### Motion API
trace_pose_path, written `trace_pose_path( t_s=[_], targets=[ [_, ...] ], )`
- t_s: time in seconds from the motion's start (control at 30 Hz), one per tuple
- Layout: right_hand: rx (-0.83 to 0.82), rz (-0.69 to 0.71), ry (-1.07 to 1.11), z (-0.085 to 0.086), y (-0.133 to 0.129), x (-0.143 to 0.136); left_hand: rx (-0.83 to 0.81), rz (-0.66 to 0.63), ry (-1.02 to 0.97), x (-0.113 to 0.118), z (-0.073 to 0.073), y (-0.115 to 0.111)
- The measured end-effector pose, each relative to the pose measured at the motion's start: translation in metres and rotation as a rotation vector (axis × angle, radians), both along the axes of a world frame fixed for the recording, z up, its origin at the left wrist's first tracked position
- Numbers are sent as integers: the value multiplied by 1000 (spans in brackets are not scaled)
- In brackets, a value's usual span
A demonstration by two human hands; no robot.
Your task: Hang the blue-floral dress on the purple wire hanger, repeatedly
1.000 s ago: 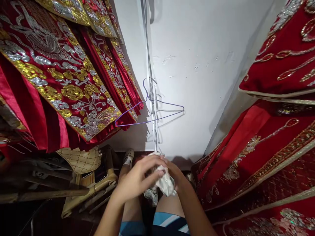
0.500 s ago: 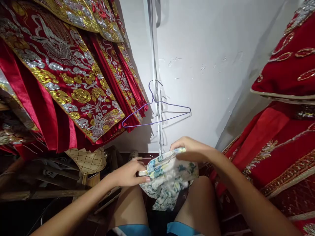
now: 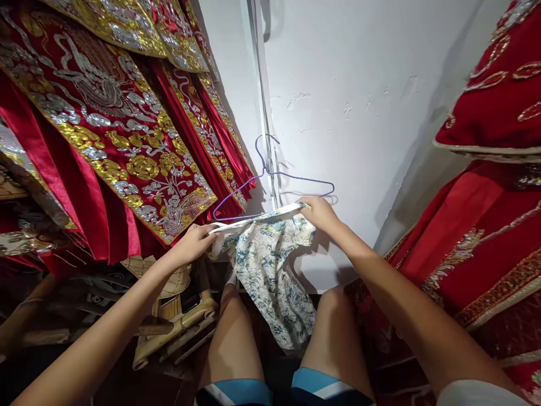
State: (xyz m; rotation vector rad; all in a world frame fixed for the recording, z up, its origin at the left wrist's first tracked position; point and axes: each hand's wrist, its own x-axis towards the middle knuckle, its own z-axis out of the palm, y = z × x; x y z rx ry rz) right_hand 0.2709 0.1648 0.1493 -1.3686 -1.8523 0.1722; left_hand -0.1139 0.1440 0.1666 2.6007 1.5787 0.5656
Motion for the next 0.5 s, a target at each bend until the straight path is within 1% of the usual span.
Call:
trace_pose_path(
  t_s=[0.07, 0.1, 0.17, 0.27, 0.33, 0.43, 0.47, 0.5],
  targets=[
    [10, -63, 6, 2, -11, 4, -44, 68, 57, 3, 2, 3],
    [8, -89, 13, 4, -16, 7, -39, 87, 67, 6, 3, 3],
    [-9, -112, 26, 8, -27, 10, 33, 51, 14, 14, 9, -1],
    [-53, -97, 32, 13, -41, 9, 197, -91, -173, 30, 23, -10],
    [-85, -45, 35, 14, -52, 2, 247, -165, -278, 42, 35, -11],
    [-109, 68, 40, 15, -67, -8, 206, -226, -485, 54, 53, 0],
    [-87, 75, 52, 15, -71, -8, 164, -237, -576, 56, 57, 7],
    [-41, 50, 79, 16, -73, -5, 109, -246, -658, 58, 61, 13]
  ],
)
